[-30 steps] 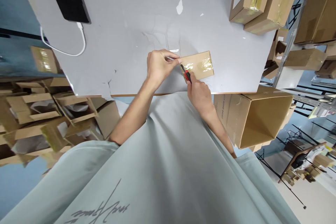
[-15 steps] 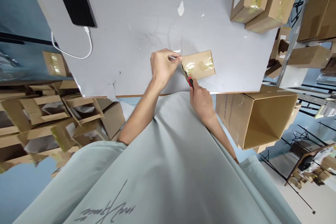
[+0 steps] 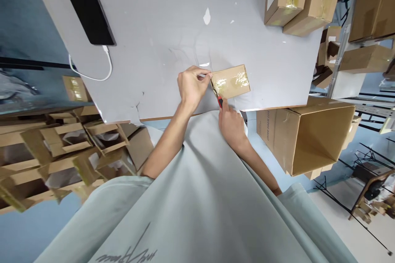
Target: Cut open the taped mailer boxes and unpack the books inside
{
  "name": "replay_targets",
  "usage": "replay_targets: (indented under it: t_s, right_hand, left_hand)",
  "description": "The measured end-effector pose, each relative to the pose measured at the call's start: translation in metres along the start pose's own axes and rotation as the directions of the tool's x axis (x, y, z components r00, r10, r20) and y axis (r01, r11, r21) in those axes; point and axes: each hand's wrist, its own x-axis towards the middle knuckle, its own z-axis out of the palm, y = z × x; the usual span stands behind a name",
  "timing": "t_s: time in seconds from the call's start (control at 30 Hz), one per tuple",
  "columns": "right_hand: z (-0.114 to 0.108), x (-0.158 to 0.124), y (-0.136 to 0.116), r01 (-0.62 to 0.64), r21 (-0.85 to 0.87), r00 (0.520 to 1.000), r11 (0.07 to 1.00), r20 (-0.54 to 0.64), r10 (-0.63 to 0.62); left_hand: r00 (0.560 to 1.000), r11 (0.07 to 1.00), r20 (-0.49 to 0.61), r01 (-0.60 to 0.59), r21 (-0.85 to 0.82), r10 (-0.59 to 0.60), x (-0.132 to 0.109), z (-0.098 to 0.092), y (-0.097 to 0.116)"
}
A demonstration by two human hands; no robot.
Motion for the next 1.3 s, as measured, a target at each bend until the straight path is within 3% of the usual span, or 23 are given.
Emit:
replay_targets:
  t_s: [0.13,0.3,0.53,0.63,0.77,0.87,0.97,1.07,1.3]
  right_hand:
    - [-0.013,-0.004,-0.009,-0.01,-0.095,0.995,0.995,0.095,0.019]
    - [-0.01,0.004,-0.014,0.005,-0.089,0.992,0.996,0.124,0.006]
    - [-0.011,-0.015,-0.003,0.001,-0.054,0.978,0.999,0.209,0.01]
    - [-0.017,-0.023,0.012,-0.007,0.017,0.991,1.0,0.137,0.004]
    - [-0.024,-0.026,0.051,-0.068,0.211,0.993,0.975,-0.076,0.086]
    - [-0.025,-0.018,0.082,-0.074,0.332,0.968,0.94,-0.202,0.148]
    - [-0.021,-0.007,0.103,-0.022,0.382,0.95,0.924,-0.28,0.139]
    - [-0.017,0.004,0.11,0.03,0.396,0.94,0.918,-0.324,0.109]
    - [-0.008,0.038,0.104,0.046,0.346,0.944,0.937,-0.323,0.073]
  left_hand:
    - [0.999,0.999,0.019,0.026,0.02,-0.026,-0.002,-0.002,0.004]
    - [1.0,1.0,-0.01,0.008,0.008,-0.008,0.003,0.0,0.002]
    - [1.0,1.0,0.012,0.013,0.002,-0.013,-0.001,0.001,-0.003]
    - [0.999,1.0,0.028,-0.023,0.008,0.023,0.0,-0.001,-0.004]
    - [0.974,0.971,0.001,-0.224,0.086,0.225,-0.001,0.007,0.012]
    - [0.907,0.901,0.13,-0.416,0.122,0.401,-0.008,0.026,0.03]
    - [0.829,0.839,0.286,-0.53,0.126,0.481,-0.013,0.048,0.04]
    - [0.814,0.826,0.321,-0.546,0.138,0.484,-0.014,0.062,0.038]
    - [0.828,0.846,0.3,-0.522,0.104,0.474,-0.009,0.066,0.025]
